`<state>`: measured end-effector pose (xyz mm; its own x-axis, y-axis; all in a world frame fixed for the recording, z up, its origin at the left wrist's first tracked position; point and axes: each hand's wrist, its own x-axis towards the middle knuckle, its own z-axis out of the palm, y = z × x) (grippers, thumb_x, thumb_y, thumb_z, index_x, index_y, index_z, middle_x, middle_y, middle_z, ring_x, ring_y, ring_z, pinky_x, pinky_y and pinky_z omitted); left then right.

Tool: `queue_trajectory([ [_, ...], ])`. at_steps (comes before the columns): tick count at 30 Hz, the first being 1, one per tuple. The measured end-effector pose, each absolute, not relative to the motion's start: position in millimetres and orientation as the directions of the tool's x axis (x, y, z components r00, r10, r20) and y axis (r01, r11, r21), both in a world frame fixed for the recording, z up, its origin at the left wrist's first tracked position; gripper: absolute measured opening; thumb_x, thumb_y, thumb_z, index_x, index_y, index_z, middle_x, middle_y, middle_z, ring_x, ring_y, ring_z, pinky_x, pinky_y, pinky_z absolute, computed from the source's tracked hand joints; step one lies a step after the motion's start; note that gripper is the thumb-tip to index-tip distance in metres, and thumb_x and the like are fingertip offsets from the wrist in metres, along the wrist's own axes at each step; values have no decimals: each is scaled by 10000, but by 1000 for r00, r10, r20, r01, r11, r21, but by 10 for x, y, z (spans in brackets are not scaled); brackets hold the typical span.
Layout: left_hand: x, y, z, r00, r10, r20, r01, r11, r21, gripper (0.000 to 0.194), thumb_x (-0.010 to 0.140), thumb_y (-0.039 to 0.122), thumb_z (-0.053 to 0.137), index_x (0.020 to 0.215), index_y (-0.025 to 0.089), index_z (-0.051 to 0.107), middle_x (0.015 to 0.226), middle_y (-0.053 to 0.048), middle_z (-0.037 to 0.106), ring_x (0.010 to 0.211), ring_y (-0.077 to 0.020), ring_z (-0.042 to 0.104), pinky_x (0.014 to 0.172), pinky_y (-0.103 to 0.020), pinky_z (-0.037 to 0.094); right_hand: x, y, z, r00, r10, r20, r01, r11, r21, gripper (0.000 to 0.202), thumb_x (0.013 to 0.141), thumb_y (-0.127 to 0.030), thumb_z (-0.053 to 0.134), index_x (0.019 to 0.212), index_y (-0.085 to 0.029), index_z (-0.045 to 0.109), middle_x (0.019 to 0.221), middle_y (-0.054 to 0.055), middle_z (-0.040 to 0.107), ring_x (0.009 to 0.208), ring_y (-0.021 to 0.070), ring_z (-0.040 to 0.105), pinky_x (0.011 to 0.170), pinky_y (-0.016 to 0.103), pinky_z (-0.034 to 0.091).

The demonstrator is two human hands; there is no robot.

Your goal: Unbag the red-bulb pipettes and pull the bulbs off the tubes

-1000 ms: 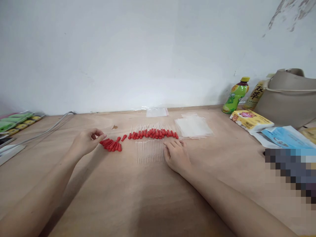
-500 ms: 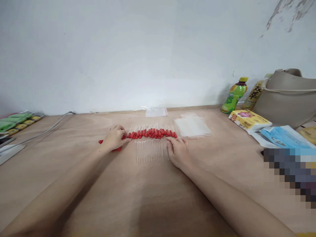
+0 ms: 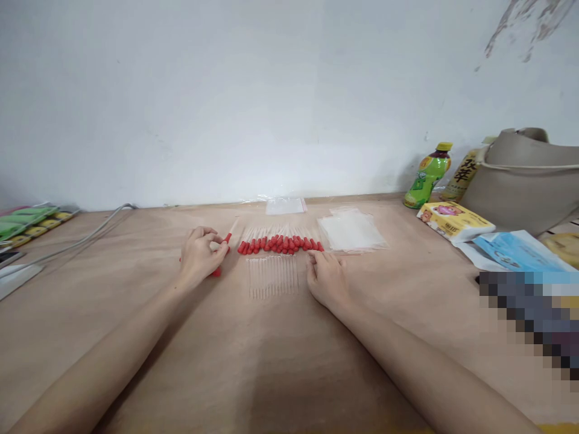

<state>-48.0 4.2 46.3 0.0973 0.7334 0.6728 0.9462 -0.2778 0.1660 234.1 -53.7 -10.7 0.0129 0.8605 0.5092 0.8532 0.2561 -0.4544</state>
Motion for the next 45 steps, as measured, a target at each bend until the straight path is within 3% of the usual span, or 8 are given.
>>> queue_trajectory([
  [7, -453, -428, 266, 173, 621, 764, 824, -516, 233, 71, 702, 238, 576, 727, 187, 619, 876, -56, 569, 849, -198, 530, 794, -360, 416, 2314, -474, -198, 0, 883, 468, 780, 293, -553, 299, 786, -226, 420, 1056, -136, 508, 827, 73, 637, 751, 196, 592, 651, 315, 435],
  [15, -283, -591, 111, 409, 556, 724, 633, -744, 214, 58, 733, 178, 570, 778, 190, 604, 854, -45, 573, 800, -163, 521, 758, -339, 424, 2236, -449, -195, -51, 848, 528, 681, 416, -602, 234, 822, -220, 394, 988, -147, 542, 924, 109, 647, 856, 210, 610, 760, 350, 474],
  [22, -334, -557, 91, 508, 467, 724, 580, -807, 114, 93, 728, 174, 582, 813, 201, 608, 859, -48, 596, 788, -164, 524, 721, -324, 418, 2314, -438, -195, 32, 949, 312, 486, 258, -835, 263, 869, -265, 333, 1047, -155, 492, 834, 67, 650, 660, 145, 630, 686, 332, 503],
  [31, -336, -551, 85, 532, 408, 742, 559, -827, 55, 94, 726, 159, 592, 813, 195, 598, 853, -43, 603, 773, -150, 531, 702, -309, 419, 2354, -411, -187, 23, 953, 302, 416, 266, -870, 296, 875, -328, 347, 1062, -156, 500, 815, 43, 620, 624, 127, 605, 659, 304, 485],
  [34, -332, -562, 107, 537, 378, 754, 545, -838, 32, 100, 722, 151, 601, 815, 188, 597, 843, -38, 605, 764, -144, 534, 694, -303, 417, 2353, -481, -94, -25, 894, 447, 471, 405, -784, 308, 884, -363, 348, 1017, -176, 553, 869, 60, 616, 756, 154, 596, 704, 316, 469],
  [37, -316, -575, 133, 564, 340, 753, 531, -847, -15, 121, 720, 143, 605, 834, 185, 596, 833, -36, 615, 752, -143, 547, 670, -297, 410, 2322, -588, 22, -260, 720, 644, 593, 645, -482, 254, 848, -348, 454, 1010, -206, 589, 980, 70, 600, 939, 187, 538, 843, 370, 400],
  [41, -285, -596, 151, 580, 294, 760, 518, -853, -65, 126, 723, 138, 603, 841, 183, 594, 813, -32, 624, 722, -138, 550, 636, -289, 406, 2212, -679, 71, -493, 533, 688, 650, 751, -115, 248, 790, -352, 564, 1009, -242, 601, 964, 42, 631, 951, 194, 516, 949, 442, 269],
  [45, -269, -639, 160, 564, 276, 778, 506, -860, -61, 150, 714, 142, 609, 855, 189, 593, 811, -32, 627, 753, -149, 554, 671, -303, 434, 2113, -694, 31, -536, 468, 702, 648, 761, -13, 164, 820, -285, 540, 963, -250, 611, 872, -1, 657, 894, 152, 529, 981, 433, 206],
])
